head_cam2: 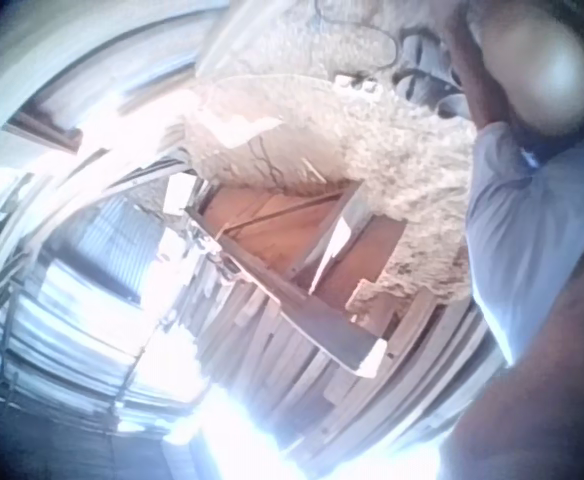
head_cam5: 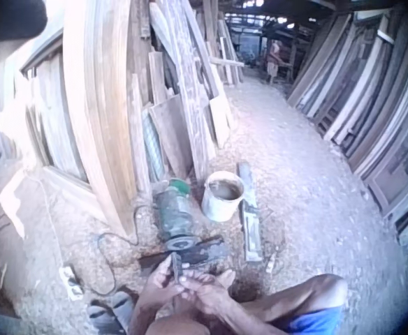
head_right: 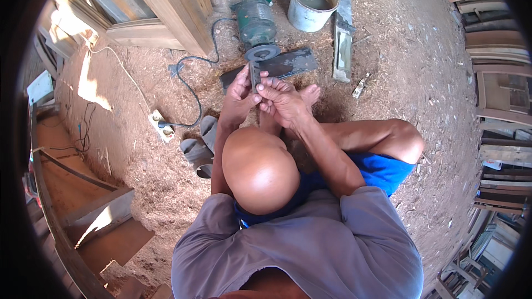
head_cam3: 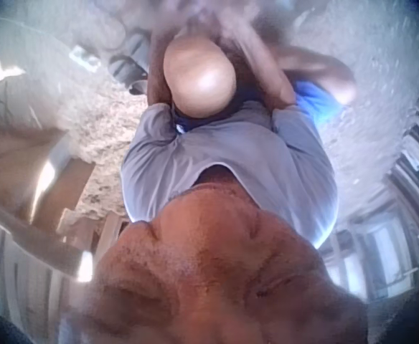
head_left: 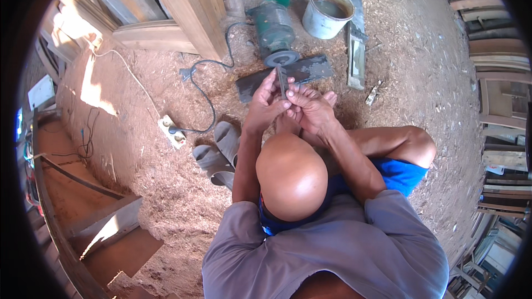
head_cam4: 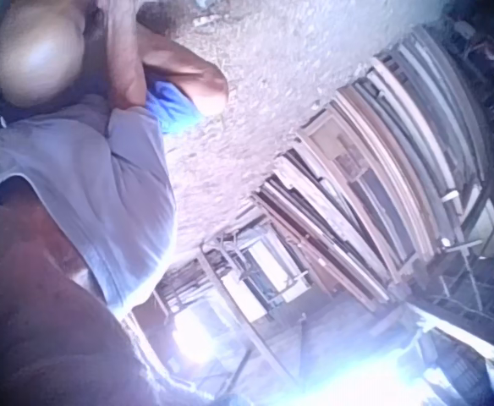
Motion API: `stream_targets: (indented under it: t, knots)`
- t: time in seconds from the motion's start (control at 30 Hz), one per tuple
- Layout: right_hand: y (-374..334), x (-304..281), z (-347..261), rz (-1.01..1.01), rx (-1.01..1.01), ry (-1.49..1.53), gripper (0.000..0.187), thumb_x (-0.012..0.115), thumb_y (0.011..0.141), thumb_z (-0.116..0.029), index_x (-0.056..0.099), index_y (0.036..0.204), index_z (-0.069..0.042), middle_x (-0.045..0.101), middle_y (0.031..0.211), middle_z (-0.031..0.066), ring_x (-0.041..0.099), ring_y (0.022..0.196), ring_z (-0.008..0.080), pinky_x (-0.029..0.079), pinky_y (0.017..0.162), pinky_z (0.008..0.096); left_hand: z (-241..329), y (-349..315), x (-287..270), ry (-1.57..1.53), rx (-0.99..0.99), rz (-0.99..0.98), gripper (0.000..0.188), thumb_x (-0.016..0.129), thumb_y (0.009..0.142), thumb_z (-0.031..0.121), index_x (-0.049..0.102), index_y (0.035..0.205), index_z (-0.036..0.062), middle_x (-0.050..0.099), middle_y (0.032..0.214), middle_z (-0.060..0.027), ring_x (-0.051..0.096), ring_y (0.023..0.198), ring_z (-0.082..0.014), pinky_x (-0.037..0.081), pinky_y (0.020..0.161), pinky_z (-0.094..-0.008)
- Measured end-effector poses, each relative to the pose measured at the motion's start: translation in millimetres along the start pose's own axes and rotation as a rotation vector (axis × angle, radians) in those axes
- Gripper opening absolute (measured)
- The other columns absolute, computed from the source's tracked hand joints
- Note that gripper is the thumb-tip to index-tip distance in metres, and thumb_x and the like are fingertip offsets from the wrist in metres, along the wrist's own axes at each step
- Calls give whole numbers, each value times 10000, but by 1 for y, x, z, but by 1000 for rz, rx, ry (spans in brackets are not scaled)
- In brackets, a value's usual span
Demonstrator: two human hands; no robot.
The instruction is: The person sharpens small metal hinge parts using a bench grinder, dipping the metal into a bucket of water to cool it down between grinding sessions.
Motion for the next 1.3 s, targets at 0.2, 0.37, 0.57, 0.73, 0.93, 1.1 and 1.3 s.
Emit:
stream_targets:
  t: [0.2, 0.37, 0.57, 0.73, 0.93, 1.1, 1.3]
  knots:
    - [-5, -3, 15, -57, 111, 60, 85, 627, 906, -147, 627, 978, -101, 629, 819, -18, 573, 655, 83, 482, 584, 235, -24, -4, -8, -184, -24, 36, 766, 696, 805, 67, 266, 1437, 27, 492, 1304, -126, 584, 964, -174, 516, 779, -274]
    - [2, -15, 19, 35, 107, 145, 97, 599, 930, -218, 627, 961, -130, 593, 774, -41, 520, 630, 61, 464, 597, 229, -48, -5, -14, -228, -130, 180, 590, 634, 849, 43, 365, 1374, 25, 537, 1221, -103, 548, 760, -91, 486, 641, -215]
    - [6, -28, 12, 143, 130, 128, 154, 587, 937, -295, 626, 1029, -178, 559, 778, -90, 478, 641, 43, 445, 627, 222, -78, -2, -19, -116, -201, 307, 449, 633, 878, 105, 463, 1280, 0, 565, 997, -30, 495, 695, -45, 439, 594, -192]
    - [6, -40, 5, 167, 112, 137, 176, 594, 932, -302, 629, 1065, -192, 554, 791, -93, 468, 659, 43, 443, 632, 222, -87, 7, -15, -65, -200, 325, 433, 630, 892, 143, 472, 1264, -13, 561, 957, -20, 480, 683, -33, 419, 579, -178]
    - [7, -41, 5, 195, 113, 158, 175, 613, 920, -295, 634, 1055, -185, 565, 813, -88, 468, 668, 47, 439, 638, 220, -92, 8, -15, -74, -235, 311, 418, 625, 900, 156, 477, 1256, -6, 558, 938, -9, 469, 667, -31, 409, 563, -171]
    - [13, -43, 10, 187, 104, 173, 162, 627, 911, -283, 637, 1036, -180, 572, 821, -83, 471, 668, 49, 431, 631, 216, -95, 8, -21, -111, -265, 320, 380, 628, 900, 156, 503, 1229, 12, 560, 896, 2, 465, 648, -31, 400, 540, -169]
    - [14, -54, 0, 91, 83, 263, 161, 676, 863, -219, 605, 972, -123, 593, 752, -41, 555, 655, 64, 449, 554, 209, -101, 19, -8, -32, -358, 293, 309, 590, 907, 150, 547, 1203, 70, 575, 853, 23, 479, 627, -31, 388, 495, -173]
Point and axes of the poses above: each hand's wrist, its own y-axis towards the middle knuckle, its own x-axis out of the palm, z = x × y, the point moved 7 cm from there along y, towards the middle knuckle
